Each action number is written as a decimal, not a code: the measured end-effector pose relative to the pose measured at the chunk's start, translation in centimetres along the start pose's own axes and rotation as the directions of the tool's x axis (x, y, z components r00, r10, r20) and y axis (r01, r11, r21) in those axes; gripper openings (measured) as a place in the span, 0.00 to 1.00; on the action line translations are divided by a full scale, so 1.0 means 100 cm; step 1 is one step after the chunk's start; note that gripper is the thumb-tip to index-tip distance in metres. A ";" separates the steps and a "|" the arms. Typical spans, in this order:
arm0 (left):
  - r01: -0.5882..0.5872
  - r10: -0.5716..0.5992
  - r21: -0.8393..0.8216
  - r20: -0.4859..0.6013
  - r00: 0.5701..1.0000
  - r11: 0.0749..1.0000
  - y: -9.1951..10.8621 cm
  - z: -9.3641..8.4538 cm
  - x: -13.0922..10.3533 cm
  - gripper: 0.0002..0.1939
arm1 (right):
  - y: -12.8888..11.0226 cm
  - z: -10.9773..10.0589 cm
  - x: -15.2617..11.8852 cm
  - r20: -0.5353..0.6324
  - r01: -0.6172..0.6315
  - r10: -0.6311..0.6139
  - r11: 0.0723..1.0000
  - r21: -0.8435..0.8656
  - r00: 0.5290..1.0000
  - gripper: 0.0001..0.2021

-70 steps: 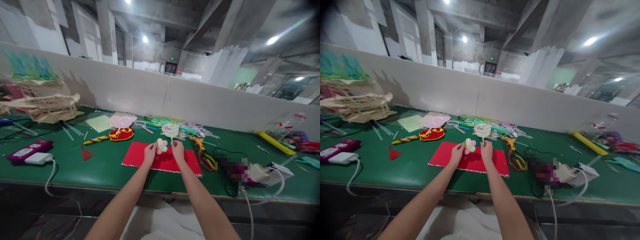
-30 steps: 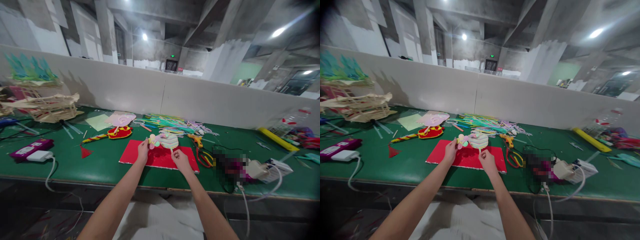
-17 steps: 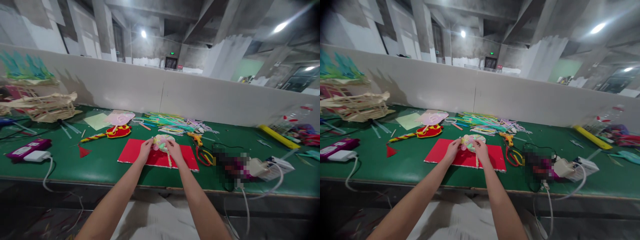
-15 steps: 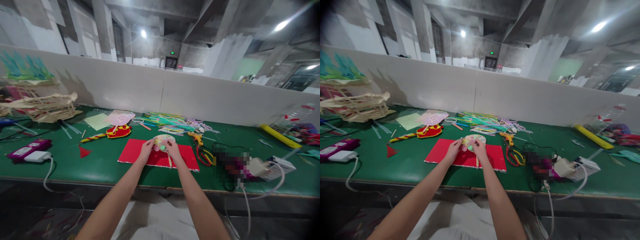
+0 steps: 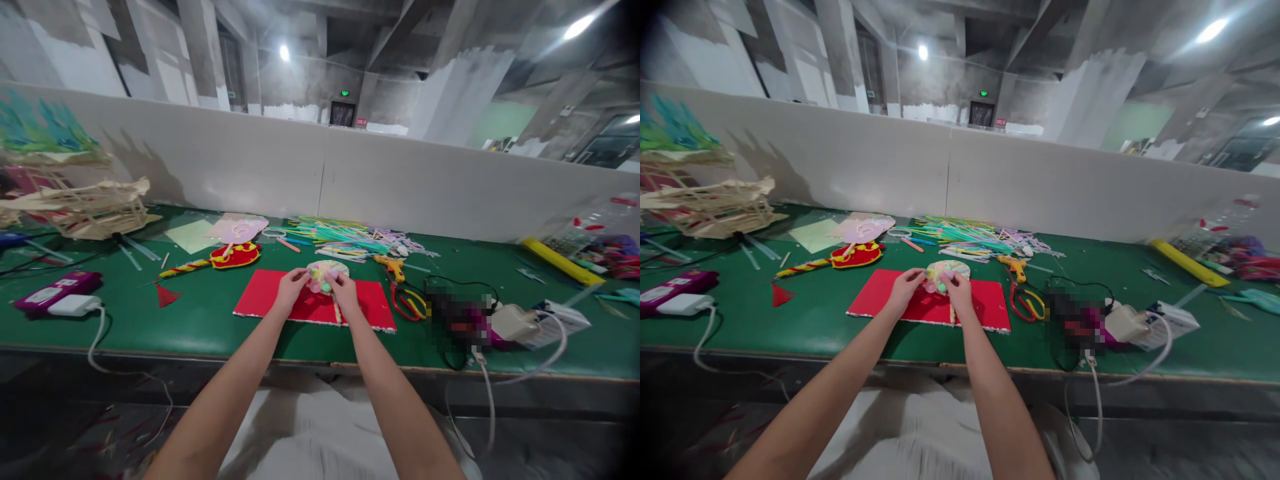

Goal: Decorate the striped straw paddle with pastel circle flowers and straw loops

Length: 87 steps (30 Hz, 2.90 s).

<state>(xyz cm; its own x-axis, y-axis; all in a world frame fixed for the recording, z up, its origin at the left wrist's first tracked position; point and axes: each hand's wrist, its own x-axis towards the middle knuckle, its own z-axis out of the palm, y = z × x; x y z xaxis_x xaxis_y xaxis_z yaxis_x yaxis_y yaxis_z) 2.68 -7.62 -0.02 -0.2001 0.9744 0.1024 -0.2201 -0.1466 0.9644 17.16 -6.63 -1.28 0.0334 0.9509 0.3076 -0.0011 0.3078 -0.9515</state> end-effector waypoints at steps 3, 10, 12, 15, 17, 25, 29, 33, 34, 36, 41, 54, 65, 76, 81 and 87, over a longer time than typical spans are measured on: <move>-0.051 0.050 0.076 0.003 0.999 0.996 0.001 -0.001 0.000 0.13 | 0.001 0.001 0.000 0.024 -0.020 0.020 1.000 0.002 1.000 0.17; -0.080 0.078 0.116 0.016 0.997 0.990 -0.002 -0.002 0.001 0.10 | -0.001 0.003 -0.001 0.068 -0.070 0.067 0.997 0.035 0.995 0.19; -0.080 0.078 0.115 0.022 0.997 0.990 -0.002 -0.002 0.001 0.10 | -0.002 0.003 -0.001 0.078 -0.043 0.042 0.999 0.013 0.996 0.18; -0.075 0.074 0.122 0.016 0.997 0.990 -0.001 -0.001 0.001 0.10 | -0.002 0.003 -0.002 0.100 -0.026 0.027 1.000 -0.011 0.995 0.17; -0.071 0.069 0.123 0.017 0.997 0.990 0.000 -0.001 0.001 0.11 | -0.001 0.003 -0.002 0.109 -0.028 0.029 1.000 -0.008 0.994 0.17; -0.045 0.037 0.116 0.074 0.997 0.992 0.005 0.001 -0.004 0.13 | 0.003 0.002 -0.002 0.131 -0.054 0.054 0.999 -0.008 0.990 0.16; -0.029 0.021 0.089 0.093 0.995 0.996 0.004 0.001 -0.004 0.13 | 0.004 0.002 -0.002 0.151 -0.076 0.071 0.997 0.029 0.986 0.17; -0.080 0.069 0.088 0.126 0.990 0.993 0.001 0.002 -0.003 0.12 | 0.003 0.002 -0.002 0.142 -0.126 0.108 0.985 0.121 0.984 0.16; -0.089 0.078 0.086 0.130 0.988 0.992 0.000 0.003 -0.002 0.12 | 0.002 0.003 -0.002 0.129 -0.144 0.125 0.978 0.148 0.984 0.17; -0.094 0.082 0.090 0.127 0.988 0.992 -0.002 0.004 -0.002 0.13 | 0.001 0.002 -0.001 0.083 -0.167 0.154 0.968 0.190 0.985 0.18; -0.106 0.090 0.117 0.135 0.987 0.988 -0.006 0.003 0.000 0.14 | 0.000 0.001 0.001 -0.041 -0.167 0.180 0.962 0.218 0.983 0.19; -0.160 0.133 0.206 0.139 0.981 0.965 -0.008 0.001 0.001 0.12 | 0.005 0.001 0.000 -0.033 -0.144 0.153 0.970 0.197 0.988 0.16; -0.163 0.147 0.227 0.085 0.985 0.960 -0.007 -0.002 0.002 0.13 | -0.003 0.005 -0.002 0.027 -0.160 0.158 0.983 0.091 0.987 0.15; -0.206 0.182 0.320 0.102 0.978 0.925 -0.006 -0.001 0.001 0.11 | 0.003 0.005 -0.002 0.066 -0.249 0.241 0.943 0.221 0.968 0.17; -0.234 0.203 0.323 0.127 0.971 0.917 -0.003 -0.001 -0.002 0.11 | 0.005 0.005 -0.002 0.070 -0.279 0.270 0.931 0.236 0.960 0.17; -0.214 0.171 0.339 0.154 0.973 0.916 0.000 0.002 -0.004 0.14 | 0.005 0.002 -0.001 -0.060 -0.169 0.180 0.973 0.160 0.982 0.18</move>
<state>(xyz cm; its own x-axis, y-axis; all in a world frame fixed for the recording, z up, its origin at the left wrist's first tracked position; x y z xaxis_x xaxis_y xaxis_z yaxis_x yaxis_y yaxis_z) 2.94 -7.97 -0.02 -0.0857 0.9494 0.3020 0.1647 -0.2855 0.9441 16.94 -6.61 -1.76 0.0928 0.9872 0.1298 -0.1666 0.1439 -0.9755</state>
